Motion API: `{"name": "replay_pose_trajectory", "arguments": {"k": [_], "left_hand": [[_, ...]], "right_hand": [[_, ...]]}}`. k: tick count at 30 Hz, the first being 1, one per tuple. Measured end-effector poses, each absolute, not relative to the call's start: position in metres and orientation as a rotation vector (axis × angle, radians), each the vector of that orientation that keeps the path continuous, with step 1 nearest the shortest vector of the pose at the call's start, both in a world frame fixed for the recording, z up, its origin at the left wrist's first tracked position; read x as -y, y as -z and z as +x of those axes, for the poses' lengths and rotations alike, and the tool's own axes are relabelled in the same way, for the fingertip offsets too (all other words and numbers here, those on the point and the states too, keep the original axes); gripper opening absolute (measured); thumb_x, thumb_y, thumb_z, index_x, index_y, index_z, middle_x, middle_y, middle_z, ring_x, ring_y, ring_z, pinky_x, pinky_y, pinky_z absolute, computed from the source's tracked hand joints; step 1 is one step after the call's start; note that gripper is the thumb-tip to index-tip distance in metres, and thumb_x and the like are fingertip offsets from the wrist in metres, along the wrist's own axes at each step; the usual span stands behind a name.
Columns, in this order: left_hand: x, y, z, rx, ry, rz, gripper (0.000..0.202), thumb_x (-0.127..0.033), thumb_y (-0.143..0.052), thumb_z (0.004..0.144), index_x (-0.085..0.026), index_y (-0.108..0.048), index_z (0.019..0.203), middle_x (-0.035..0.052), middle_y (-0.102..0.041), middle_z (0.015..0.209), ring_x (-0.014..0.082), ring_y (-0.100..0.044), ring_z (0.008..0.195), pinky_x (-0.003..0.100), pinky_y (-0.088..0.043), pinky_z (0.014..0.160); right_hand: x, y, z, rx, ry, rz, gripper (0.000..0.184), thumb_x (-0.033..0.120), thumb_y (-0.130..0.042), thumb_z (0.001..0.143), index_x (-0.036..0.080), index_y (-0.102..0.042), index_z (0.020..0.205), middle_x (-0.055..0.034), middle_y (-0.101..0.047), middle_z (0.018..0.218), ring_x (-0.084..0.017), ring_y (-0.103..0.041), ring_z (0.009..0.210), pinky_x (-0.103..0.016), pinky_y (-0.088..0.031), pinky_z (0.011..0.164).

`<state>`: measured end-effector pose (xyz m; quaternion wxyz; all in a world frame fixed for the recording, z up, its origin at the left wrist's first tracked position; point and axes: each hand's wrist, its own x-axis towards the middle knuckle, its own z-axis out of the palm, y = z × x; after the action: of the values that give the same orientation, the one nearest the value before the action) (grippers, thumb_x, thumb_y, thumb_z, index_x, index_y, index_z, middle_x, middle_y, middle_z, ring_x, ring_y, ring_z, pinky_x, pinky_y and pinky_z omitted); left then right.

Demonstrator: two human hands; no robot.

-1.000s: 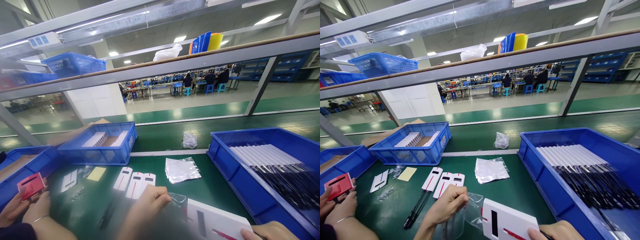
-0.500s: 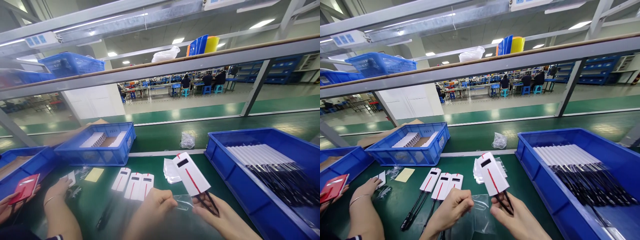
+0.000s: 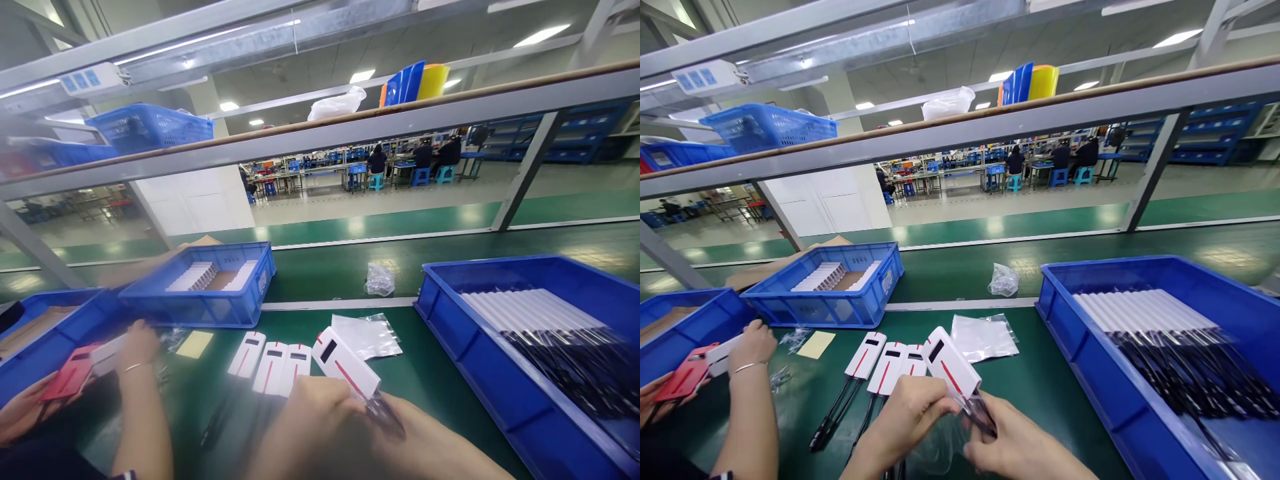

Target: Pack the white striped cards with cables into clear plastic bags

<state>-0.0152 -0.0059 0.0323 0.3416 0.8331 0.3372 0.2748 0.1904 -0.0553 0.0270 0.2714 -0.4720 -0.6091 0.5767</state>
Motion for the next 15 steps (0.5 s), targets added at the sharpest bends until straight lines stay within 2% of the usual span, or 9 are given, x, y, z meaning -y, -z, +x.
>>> {"name": "replay_pose_trajectory", "arguments": {"k": [5, 10, 15], "left_hand": [[0.020, -0.037, -0.022, -0.928, -0.772, 2.081, 0.032, -0.041, -0.057, 0.094, -0.027, -0.071, 0.069, -0.0019, -0.065, 0.061, 0.0168, -0.056, 0.057, 0.026, -0.035, 0.056], [0.038, -0.042, -0.012, -0.921, -0.769, 1.950, 0.031, -0.040, -0.061, 0.091, -0.027, -0.072, 0.065, -0.0027, -0.064, 0.058, 0.0161, -0.055, 0.056, 0.025, -0.036, 0.058], [0.046, -0.049, -0.008, -0.931, -0.787, 1.907, 0.024, -0.039, -0.061, 0.090, -0.028, -0.075, 0.074, -0.0015, -0.069, 0.067, 0.0183, -0.060, 0.063, 0.026, -0.038, 0.061]], "right_hand": [[0.062, -0.027, 0.197, 1.660, -1.488, -1.266, 0.015, 0.019, -0.069, 0.075, 0.021, -0.061, 0.087, 0.0050, -0.058, 0.076, -0.017, -0.055, 0.073, -0.026, -0.047, 0.068], [0.069, -0.040, 0.190, 1.713, -1.475, -1.191, 0.023, 0.030, -0.065, 0.082, 0.019, -0.063, 0.102, 0.0021, -0.062, 0.085, -0.019, -0.058, 0.080, -0.027, -0.049, 0.071], [0.078, -0.048, 0.191, 1.812, -1.396, -1.155, 0.013, 0.027, -0.067, 0.080, 0.020, -0.061, 0.090, 0.0022, -0.059, 0.083, -0.017, -0.052, 0.076, -0.026, -0.047, 0.070]]}}
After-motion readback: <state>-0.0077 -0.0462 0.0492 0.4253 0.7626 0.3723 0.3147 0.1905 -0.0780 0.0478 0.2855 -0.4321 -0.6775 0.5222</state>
